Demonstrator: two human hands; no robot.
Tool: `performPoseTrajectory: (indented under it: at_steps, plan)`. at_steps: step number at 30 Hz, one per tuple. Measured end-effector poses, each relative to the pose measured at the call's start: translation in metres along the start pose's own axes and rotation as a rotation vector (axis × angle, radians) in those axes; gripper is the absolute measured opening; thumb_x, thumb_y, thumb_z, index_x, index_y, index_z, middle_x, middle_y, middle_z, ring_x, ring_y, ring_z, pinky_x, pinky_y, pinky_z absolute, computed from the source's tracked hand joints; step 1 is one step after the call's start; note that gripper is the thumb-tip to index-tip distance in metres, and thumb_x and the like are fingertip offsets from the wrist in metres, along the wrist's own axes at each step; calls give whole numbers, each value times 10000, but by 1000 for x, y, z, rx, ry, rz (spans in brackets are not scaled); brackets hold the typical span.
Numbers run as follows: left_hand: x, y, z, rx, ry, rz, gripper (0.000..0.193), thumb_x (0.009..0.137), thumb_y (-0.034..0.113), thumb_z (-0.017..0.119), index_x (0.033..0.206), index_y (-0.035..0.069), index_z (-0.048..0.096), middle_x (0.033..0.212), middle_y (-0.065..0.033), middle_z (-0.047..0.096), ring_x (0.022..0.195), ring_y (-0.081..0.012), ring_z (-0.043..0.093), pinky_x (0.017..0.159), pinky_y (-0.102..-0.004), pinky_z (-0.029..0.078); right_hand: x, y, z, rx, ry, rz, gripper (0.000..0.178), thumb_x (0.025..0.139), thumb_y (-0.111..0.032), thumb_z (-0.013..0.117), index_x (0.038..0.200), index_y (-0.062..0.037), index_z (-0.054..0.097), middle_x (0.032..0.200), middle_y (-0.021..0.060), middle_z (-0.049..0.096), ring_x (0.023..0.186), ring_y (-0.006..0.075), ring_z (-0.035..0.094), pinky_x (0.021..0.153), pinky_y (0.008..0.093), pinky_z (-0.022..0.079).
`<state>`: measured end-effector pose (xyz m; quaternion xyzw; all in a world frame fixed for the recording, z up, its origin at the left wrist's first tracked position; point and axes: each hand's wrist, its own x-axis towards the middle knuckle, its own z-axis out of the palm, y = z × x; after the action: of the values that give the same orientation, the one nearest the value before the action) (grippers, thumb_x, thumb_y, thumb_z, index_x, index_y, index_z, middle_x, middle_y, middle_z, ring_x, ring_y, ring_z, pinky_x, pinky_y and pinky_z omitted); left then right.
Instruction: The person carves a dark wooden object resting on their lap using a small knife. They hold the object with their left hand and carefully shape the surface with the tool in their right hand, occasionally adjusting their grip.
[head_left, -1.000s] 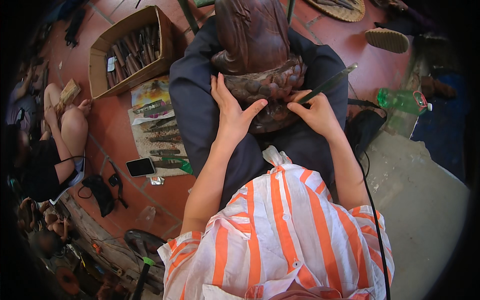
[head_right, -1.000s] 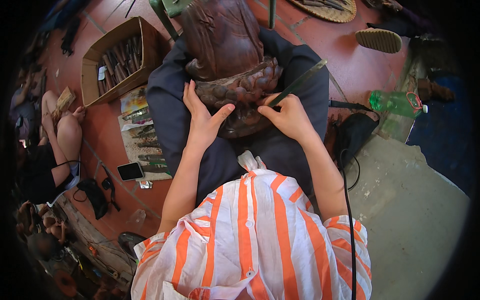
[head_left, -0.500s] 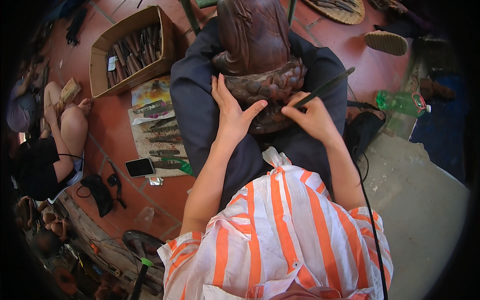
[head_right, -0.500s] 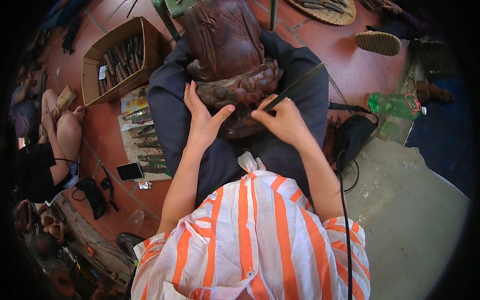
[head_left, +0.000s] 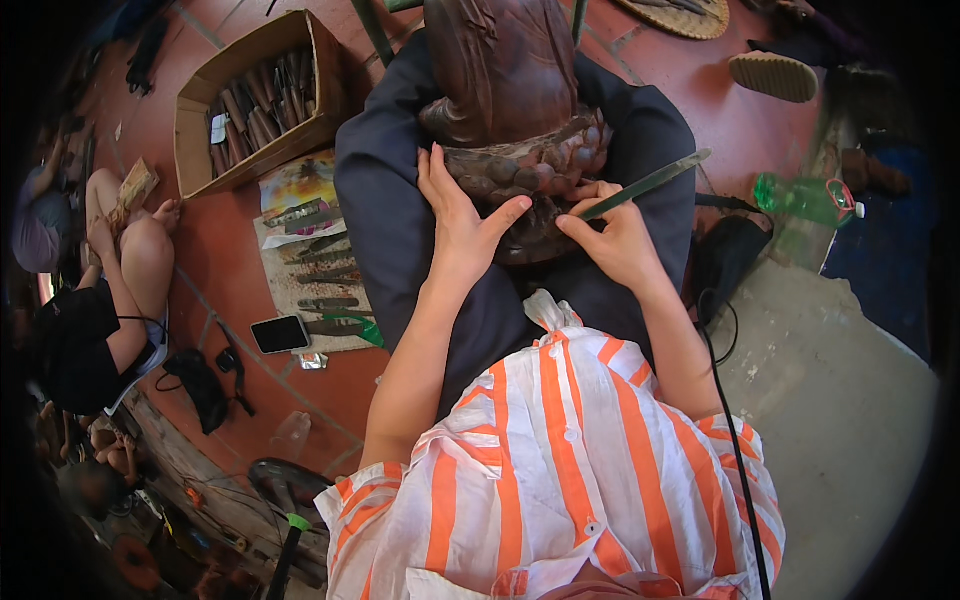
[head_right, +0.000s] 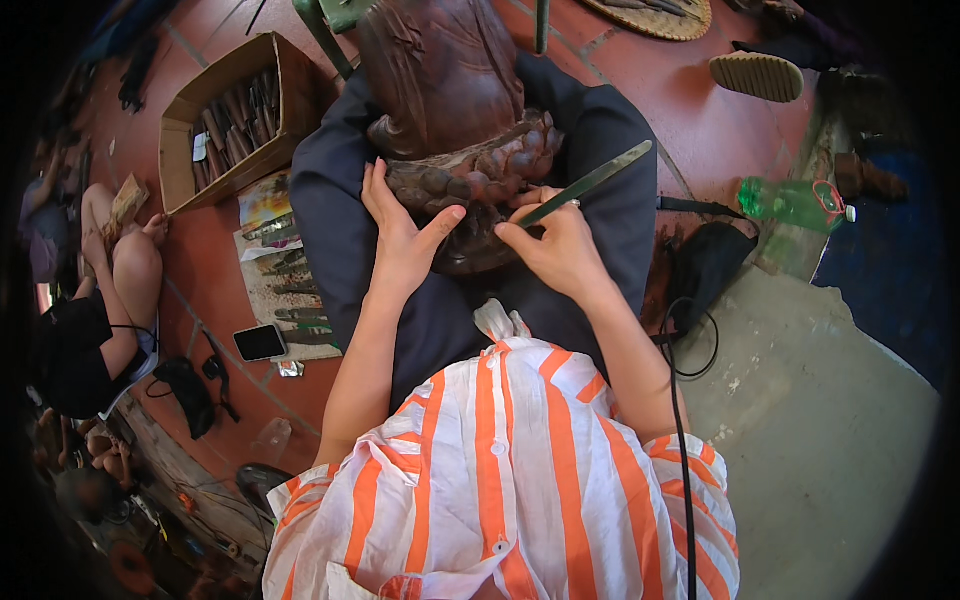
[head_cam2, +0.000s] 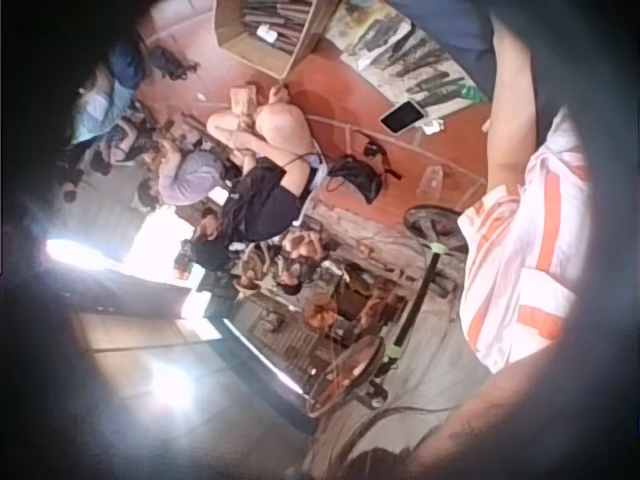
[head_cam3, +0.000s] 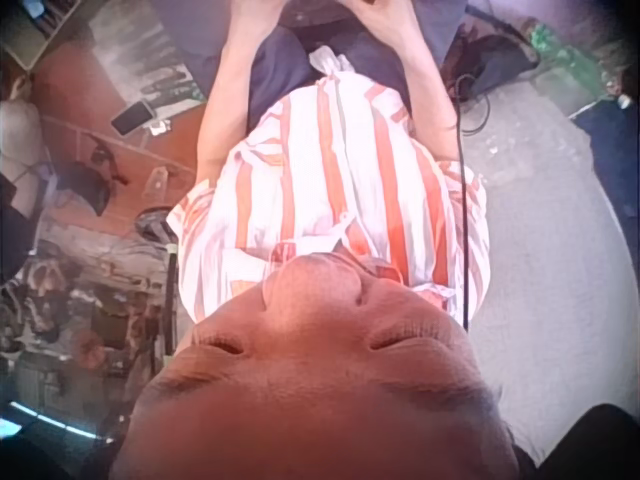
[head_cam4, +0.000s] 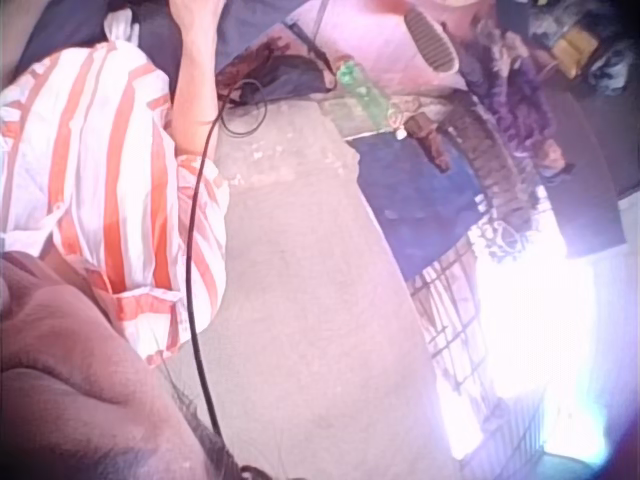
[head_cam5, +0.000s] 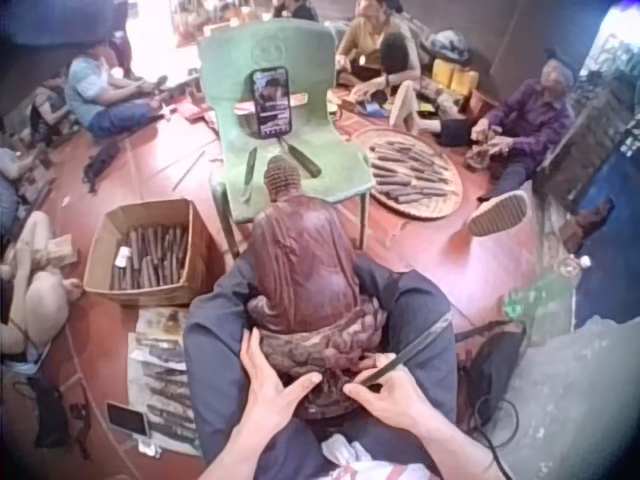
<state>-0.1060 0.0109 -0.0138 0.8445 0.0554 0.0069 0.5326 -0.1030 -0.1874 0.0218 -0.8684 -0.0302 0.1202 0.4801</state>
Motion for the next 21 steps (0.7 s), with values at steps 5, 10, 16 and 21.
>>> performPoseTrajectory:
  at_steps: [5, 10, 16, 21]
  plan:
    - [-1, 0, 0, 10, 1, -1, 1127, 724, 371, 811, 1423, -106, 67, 1462, -352, 55, 1384, -452, 145, 1128, -454, 220, 6, 4, -8, 78, -25, -19, 175, 775, -138, 702, 814, 31, 682, 911, 163, 660, 917, 288, 619, 823, 362, 477]
    - [-1, -1, 1, 0, 3, 6, 1133, 724, 379, 809, 1425, -106, 62, 1459, -357, 54, 1385, -459, 139, 1128, -460, 217, 1, 0, -5, -72, -11, -79, 185, 776, -157, 712, 801, 24, 682, 988, 151, 655, 992, 286, 594, 823, 371, 477]
    - [0, -1, 0, 18, -1, 5, 1136, 723, 382, 808, 1421, -112, 60, 1457, -362, 56, 1384, -462, 139, 1127, -455, 222, 11, 1, -16, 23, -85, 1, 185, 778, -138, 705, 827, 37, 676, 942, 170, 648, 943, 287, 608, 829, 355, 459]
    - [0, -2, 1, 8, 5, 14, 1141, 725, 391, 805, 1422, -114, 56, 1456, -363, 60, 1383, -463, 142, 1127, -455, 224, 15, 5, -23, -31, -118, -52, 226, 792, -172, 685, 825, 51, 670, 793, 152, 643, 731, 227, 619, 676, 332, 461]
